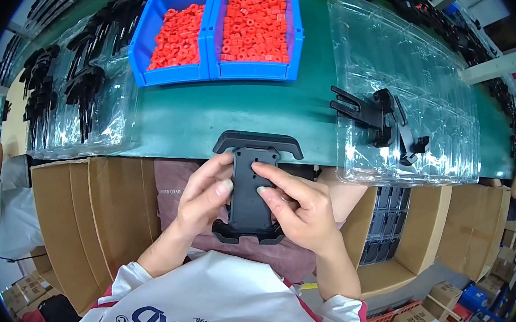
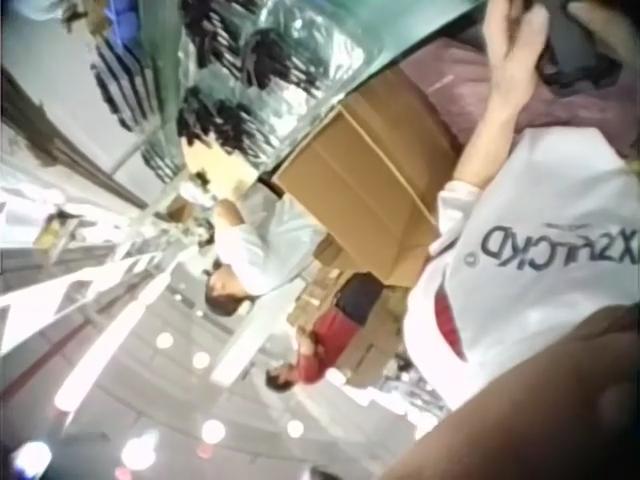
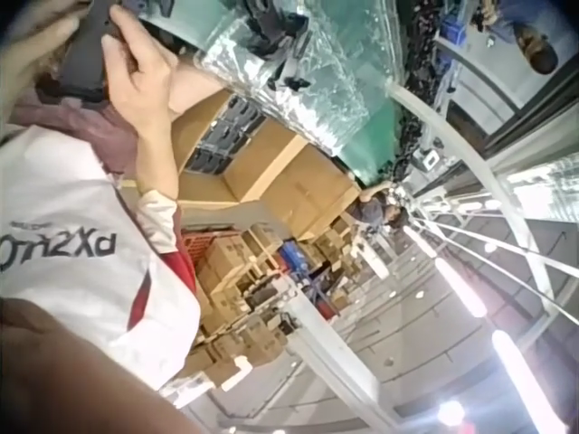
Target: Assembling plastic components and mounting parts for car phone holders on a production line.
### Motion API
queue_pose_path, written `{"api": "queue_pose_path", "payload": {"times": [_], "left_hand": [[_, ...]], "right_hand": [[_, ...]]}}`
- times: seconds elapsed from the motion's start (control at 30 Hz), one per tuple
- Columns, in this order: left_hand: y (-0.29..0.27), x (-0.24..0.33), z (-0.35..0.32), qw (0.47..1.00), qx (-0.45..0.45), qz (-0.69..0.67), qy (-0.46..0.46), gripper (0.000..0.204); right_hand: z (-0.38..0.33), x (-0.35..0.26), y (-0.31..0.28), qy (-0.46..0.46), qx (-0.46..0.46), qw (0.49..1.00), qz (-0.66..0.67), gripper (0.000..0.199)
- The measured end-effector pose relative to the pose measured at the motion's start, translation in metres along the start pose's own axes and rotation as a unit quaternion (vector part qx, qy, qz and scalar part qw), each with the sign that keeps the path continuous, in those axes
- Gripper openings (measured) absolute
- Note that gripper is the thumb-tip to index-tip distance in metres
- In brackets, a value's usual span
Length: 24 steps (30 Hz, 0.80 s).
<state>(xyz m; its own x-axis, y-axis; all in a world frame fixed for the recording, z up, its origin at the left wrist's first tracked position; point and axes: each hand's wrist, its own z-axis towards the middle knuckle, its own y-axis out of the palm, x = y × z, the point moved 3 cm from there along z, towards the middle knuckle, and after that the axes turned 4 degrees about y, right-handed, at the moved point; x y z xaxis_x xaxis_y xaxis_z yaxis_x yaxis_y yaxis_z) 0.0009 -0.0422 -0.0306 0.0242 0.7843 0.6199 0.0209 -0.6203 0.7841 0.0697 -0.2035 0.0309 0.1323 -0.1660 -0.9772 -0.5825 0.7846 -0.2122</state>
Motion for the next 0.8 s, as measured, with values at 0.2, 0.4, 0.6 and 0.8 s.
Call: {"api": "queue_pose_path", "payload": {"times": [0.2, 0.4, 0.6, 0.8], "left_hand": [[0.022, 0.007, 0.013, 0.981, 0.01, 0.183, 0.06, 0.049], [0.021, 0.003, 0.008, 0.978, 0.006, 0.207, 0.034, 0.047], [0.021, 0.007, 0.011, 0.977, 0.002, 0.21, 0.039, 0.044], [0.021, 0.008, 0.007, 0.988, 0.037, 0.146, 0.03, 0.037]], "right_hand": [[-0.006, 0.025, 0.01, 0.07, 0.143, 0.973, 0.165, 0.018], [-0.009, 0.044, 0.016, 0.094, 0.16, 0.933, 0.31, 0.014], [-0.007, 0.041, 0.023, 0.074, 0.191, 0.914, 0.349, 0.016], [-0.006, 0.032, 0.019, 0.092, 0.203, 0.961, 0.165, 0.02]]}}
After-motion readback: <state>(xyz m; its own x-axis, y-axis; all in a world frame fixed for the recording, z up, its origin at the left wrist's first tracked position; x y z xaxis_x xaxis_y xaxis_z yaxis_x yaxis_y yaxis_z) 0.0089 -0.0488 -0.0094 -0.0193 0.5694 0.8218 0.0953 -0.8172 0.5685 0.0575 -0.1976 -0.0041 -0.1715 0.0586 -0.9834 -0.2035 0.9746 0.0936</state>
